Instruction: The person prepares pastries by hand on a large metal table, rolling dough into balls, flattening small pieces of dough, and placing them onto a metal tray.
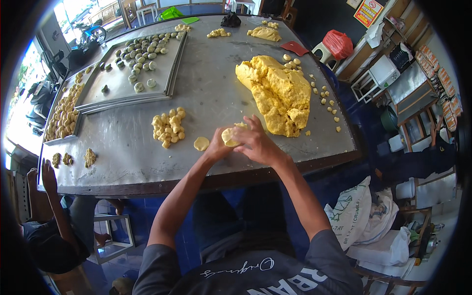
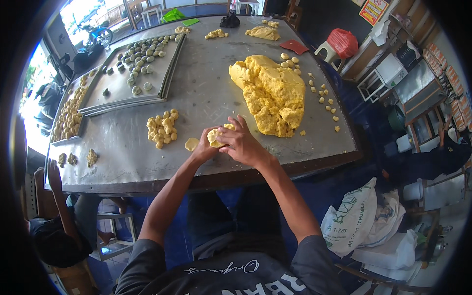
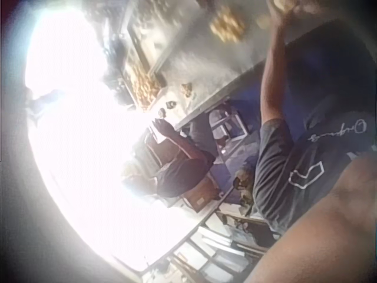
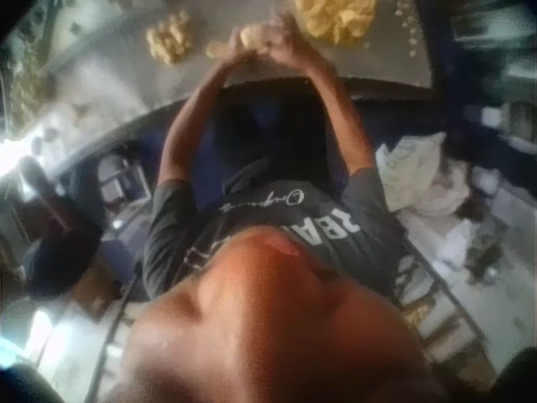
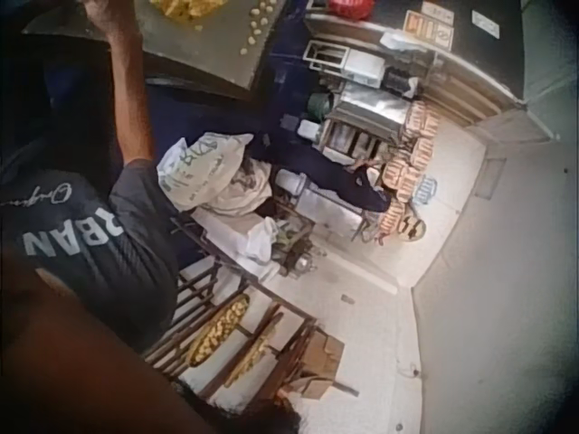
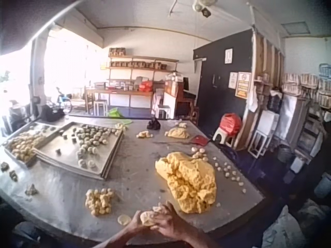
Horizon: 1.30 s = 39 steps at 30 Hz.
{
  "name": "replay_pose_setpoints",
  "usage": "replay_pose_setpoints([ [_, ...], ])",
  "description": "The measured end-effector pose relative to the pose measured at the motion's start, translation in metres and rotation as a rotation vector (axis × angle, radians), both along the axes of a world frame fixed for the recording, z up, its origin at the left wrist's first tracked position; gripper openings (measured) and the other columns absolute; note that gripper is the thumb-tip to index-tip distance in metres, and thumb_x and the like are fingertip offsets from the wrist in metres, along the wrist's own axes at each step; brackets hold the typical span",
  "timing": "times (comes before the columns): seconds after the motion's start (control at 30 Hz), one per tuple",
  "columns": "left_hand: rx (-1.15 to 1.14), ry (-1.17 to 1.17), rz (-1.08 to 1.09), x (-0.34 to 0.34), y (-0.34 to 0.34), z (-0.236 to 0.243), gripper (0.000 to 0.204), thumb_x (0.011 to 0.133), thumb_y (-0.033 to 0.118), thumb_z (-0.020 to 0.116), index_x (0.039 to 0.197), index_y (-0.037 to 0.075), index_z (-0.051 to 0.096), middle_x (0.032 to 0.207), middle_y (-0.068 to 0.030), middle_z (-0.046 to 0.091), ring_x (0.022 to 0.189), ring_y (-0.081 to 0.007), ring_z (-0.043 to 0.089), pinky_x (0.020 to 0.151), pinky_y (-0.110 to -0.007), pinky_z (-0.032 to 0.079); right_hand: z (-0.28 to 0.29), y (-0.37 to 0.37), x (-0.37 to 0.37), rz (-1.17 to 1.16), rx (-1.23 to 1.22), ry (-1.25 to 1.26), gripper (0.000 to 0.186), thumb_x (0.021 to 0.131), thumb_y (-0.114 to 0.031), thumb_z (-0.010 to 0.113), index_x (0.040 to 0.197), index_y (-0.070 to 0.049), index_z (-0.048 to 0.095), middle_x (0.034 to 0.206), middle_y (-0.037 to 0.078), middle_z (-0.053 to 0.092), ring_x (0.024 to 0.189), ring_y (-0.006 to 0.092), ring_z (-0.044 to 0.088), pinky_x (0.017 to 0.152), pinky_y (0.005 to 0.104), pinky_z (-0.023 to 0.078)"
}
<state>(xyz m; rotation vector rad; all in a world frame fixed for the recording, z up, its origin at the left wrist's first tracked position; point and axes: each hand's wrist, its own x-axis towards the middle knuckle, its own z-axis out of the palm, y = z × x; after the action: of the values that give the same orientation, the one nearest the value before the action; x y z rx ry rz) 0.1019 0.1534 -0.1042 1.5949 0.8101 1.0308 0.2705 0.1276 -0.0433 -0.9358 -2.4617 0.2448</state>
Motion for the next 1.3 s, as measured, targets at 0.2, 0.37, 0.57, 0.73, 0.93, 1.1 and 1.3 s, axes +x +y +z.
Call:
replay_pose_setpoints([
  [0.2,0.155,0.176,0.268,0.002,-0.007,-0.043,0.041,0.068,0.011,0.077,0.102,0.001,0.058,0.099,-0.0092,0.060,0.094,-0.0170,0.059,0.084,-0.032,0.047,-0.001,0.002,0.001,0.044,-0.002,0.008,0.011,0.079,-0.018,0.067,0.087,-0.012,0.071,0.105,0.003,0.066,0.122,0.0365,0.043,0.108,0.0562,0.017],
  [0.37,0.087,0.229,0.195,-0.006,-0.004,-0.043,0.041,0.068,0.012,0.078,0.103,0.003,0.058,0.099,-0.0097,0.059,0.095,-0.0185,0.059,0.084,-0.033,0.047,-0.009,0.002,-0.005,-0.032,-0.174,0.175,0.041,0.079,-0.024,0.069,0.115,-0.008,0.057,0.128,0.014,0.048,0.129,0.0383,0.033,0.110,0.0511,0.017],
  [0.57,0.020,0.167,-0.009,0.001,-0.005,-0.010,0.034,0.067,0.012,0.079,0.094,0.002,0.060,0.087,-0.0068,0.062,0.082,-0.0129,0.058,0.074,-0.031,0.048,-0.032,0.016,0.003,-0.174,-0.615,0.503,0.092,0.071,-0.033,0.079,0.139,-0.003,0.025,0.147,0.020,0.017,0.137,0.0301,0.017,0.110,0.0412,0.019],
  [0.73,0.105,0.039,0.037,-0.002,-0.008,-0.001,0.034,0.070,0.019,0.076,0.094,0.000,0.063,0.080,-0.0115,0.066,0.073,-0.0182,0.062,0.068,-0.034,0.049,-0.026,0.007,-0.006,-0.082,-0.630,0.700,0.095,0.069,-0.034,0.081,0.138,-0.003,0.025,0.143,0.023,0.022,0.136,0.0351,0.018,0.111,0.0427,0.017],
  [0.93,0.075,-0.119,-0.060,-0.003,0.001,-0.010,0.028,0.071,0.011,0.072,0.094,-0.001,0.061,0.086,-0.0042,0.066,0.078,-0.0085,0.060,0.071,-0.028,0.050,-0.027,-0.001,-0.023,-0.147,-0.015,0.217,0.091,0.069,-0.039,0.077,0.136,-0.003,0.029,0.133,0.025,0.035,0.129,0.0466,0.024,0.108,0.0570,0.014],
  [1.1,0.028,-0.097,-0.051,-0.004,-0.001,-0.003,0.031,0.072,0.008,0.072,0.099,-0.001,0.060,0.091,-0.0062,0.067,0.084,-0.0102,0.060,0.073,-0.028,0.050,-0.026,-0.001,-0.023,-0.153,0.099,0.178,0.082,0.072,-0.039,0.074,0.133,-0.002,0.034,0.130,0.024,0.038,0.125,0.0464,0.029,0.107,0.0577,0.016],
  [1.3,0.062,-0.087,0.043,-0.004,-0.005,-0.001,0.028,0.074,0.006,0.070,0.100,0.000,0.060,0.089,-0.0046,0.066,0.083,-0.0098,0.059,0.073,-0.028,0.050,-0.021,0.000,-0.024,-0.147,0.140,0.110,0.078,0.073,-0.037,0.075,0.129,0.001,0.036,0.130,0.028,0.036,0.125,0.0468,0.027,0.106,0.0563,0.018],
])
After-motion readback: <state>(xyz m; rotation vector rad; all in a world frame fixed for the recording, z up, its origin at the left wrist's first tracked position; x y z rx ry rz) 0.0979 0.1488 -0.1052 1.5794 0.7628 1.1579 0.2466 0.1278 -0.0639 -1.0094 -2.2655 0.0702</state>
